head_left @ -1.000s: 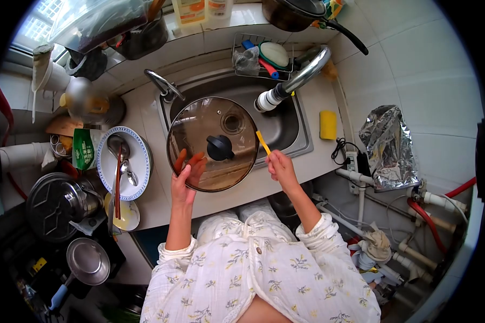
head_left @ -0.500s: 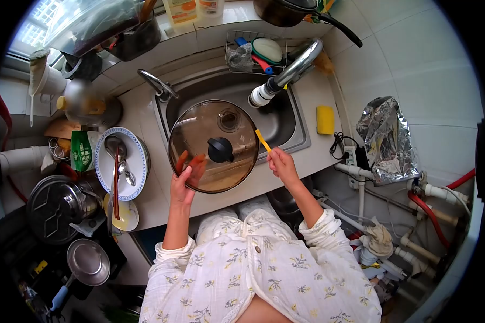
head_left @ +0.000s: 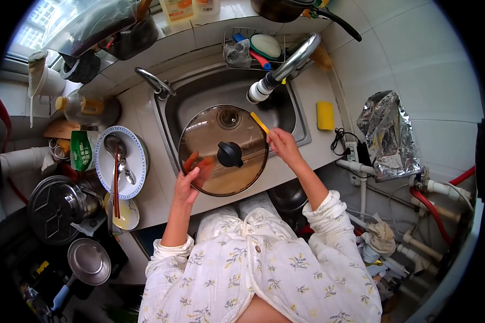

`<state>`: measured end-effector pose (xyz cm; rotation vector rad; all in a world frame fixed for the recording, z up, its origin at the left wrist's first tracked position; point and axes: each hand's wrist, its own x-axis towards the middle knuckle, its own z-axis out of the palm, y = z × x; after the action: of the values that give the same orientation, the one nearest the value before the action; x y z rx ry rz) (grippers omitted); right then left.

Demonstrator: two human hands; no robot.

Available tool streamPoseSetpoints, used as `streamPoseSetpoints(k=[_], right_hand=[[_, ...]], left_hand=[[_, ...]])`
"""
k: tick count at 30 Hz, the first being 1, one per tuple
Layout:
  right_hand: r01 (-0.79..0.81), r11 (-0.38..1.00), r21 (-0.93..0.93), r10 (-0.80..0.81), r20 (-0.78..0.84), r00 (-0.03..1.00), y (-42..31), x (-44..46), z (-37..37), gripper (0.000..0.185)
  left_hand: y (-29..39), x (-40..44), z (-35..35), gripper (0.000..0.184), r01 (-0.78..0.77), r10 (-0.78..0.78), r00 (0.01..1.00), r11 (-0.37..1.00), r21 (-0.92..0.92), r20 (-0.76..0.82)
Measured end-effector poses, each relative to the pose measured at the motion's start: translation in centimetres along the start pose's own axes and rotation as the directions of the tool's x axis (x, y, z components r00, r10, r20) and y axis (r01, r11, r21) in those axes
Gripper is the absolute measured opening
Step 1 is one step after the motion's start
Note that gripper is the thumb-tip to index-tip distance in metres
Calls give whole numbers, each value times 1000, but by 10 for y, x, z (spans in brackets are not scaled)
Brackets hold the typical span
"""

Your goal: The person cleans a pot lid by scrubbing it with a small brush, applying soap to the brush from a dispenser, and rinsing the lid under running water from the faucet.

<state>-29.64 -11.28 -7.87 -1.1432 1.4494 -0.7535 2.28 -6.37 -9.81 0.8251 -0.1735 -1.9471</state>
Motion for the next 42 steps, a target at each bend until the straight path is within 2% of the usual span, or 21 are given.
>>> streamPoseSetpoints(k=[4,7,10,13,16,19,22,28,34,37,40,42], right_hand=[[82,991,-109,-79,31,996,-12,15,-2,29],[-1,992,-129,9,65,998,-3,4,-19,28],[7,982,-187,4,57,998,-18,11,-16,27],[235,931,-277,-218,94,972,-47,33,6,25],[306,898,-317,-303,60,951,-65,39,18,22],[314,840,-442,-313,78,947,-51,23,1,21],[267,844,-466,-254,92,963,-53,16,3,18],[411,823,-392,-393,129,910,-95,37,26,20],[369,813,-450,-347,134,928,-70,21,8,18],[448,769,-456,-428,153,891,-86,39,27,19],[460,740,-491,-426,188,885,-103,44,33,19],[433,731,-528,-413,163,896,-84,40,11,19]], left_hand=[[8,2,5,50,5,-5,1000,1000,-8,-4],[14,3,-5,50,1,-2,1000,1000,22,18],[15,4,-11,53,22,-28,997,997,73,69],[23,5,-9,55,32,-42,995,994,108,94],[37,1,0,51,11,-23,993,994,106,114],[43,-1,-4,50,-8,-9,993,990,138,122],[45,-6,-8,51,-4,-14,993,988,156,114],[60,-7,-2,54,-22,0,993,982,189,116],[72,-10,4,53,-37,0,991,959,281,131],[70,-8,18,55,-12,-28,993,945,327,116],[76,-4,25,55,-33,-13,992,935,352,128],[81,-6,23,55,-56,8,990,934,352,137]])
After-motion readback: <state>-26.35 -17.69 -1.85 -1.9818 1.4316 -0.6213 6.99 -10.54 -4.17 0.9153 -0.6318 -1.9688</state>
